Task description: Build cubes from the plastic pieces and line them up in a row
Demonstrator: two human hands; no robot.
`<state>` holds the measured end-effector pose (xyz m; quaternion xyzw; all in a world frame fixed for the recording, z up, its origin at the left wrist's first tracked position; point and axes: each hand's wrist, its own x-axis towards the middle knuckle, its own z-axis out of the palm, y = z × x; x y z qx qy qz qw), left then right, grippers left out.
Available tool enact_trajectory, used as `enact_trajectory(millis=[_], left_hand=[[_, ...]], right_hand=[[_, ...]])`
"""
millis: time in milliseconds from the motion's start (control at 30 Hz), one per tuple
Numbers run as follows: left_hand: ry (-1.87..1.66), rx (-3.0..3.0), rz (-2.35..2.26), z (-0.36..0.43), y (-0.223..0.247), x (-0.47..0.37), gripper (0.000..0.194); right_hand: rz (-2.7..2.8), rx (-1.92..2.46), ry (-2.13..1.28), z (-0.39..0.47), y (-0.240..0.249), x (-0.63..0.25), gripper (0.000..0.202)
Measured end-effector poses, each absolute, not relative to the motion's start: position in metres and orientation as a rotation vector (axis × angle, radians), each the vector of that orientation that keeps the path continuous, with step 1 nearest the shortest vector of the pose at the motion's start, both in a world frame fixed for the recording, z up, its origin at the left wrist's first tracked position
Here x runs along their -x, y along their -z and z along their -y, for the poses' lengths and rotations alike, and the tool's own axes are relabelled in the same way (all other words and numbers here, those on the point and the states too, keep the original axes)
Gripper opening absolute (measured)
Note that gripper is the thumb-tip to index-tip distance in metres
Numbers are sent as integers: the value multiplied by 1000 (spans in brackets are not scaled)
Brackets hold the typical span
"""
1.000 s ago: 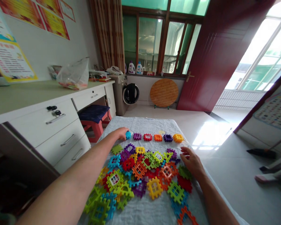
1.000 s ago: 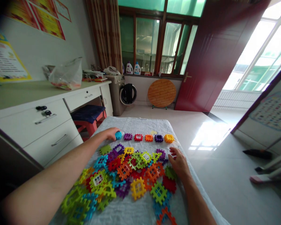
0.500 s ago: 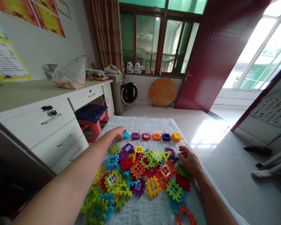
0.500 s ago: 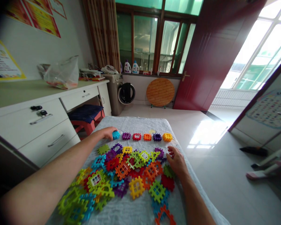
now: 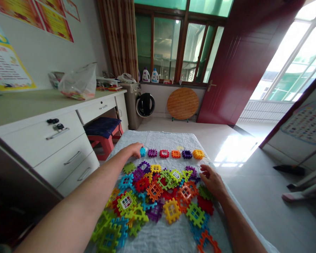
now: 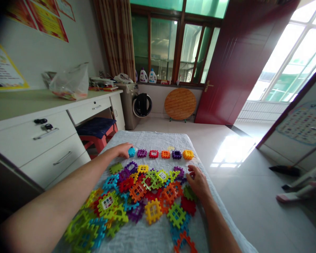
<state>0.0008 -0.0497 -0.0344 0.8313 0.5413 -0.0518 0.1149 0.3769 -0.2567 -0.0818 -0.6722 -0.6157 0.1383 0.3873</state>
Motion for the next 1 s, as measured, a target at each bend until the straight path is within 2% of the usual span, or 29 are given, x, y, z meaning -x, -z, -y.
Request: enact_trajectory(millis=[333, 700, 1000], left_hand=[[134, -2459, -1575, 50, 38, 1, 54], [142, -2436, -1610, 52, 37, 1, 64], [100, -2399, -1665, 67, 29, 0, 94]], right_hand=[[1565, 1690, -354, 255, 87, -380, 37], [1582, 1705, -350, 257, 83, -375, 32], [1610, 1734, -321, 262, 77, -370, 30]])
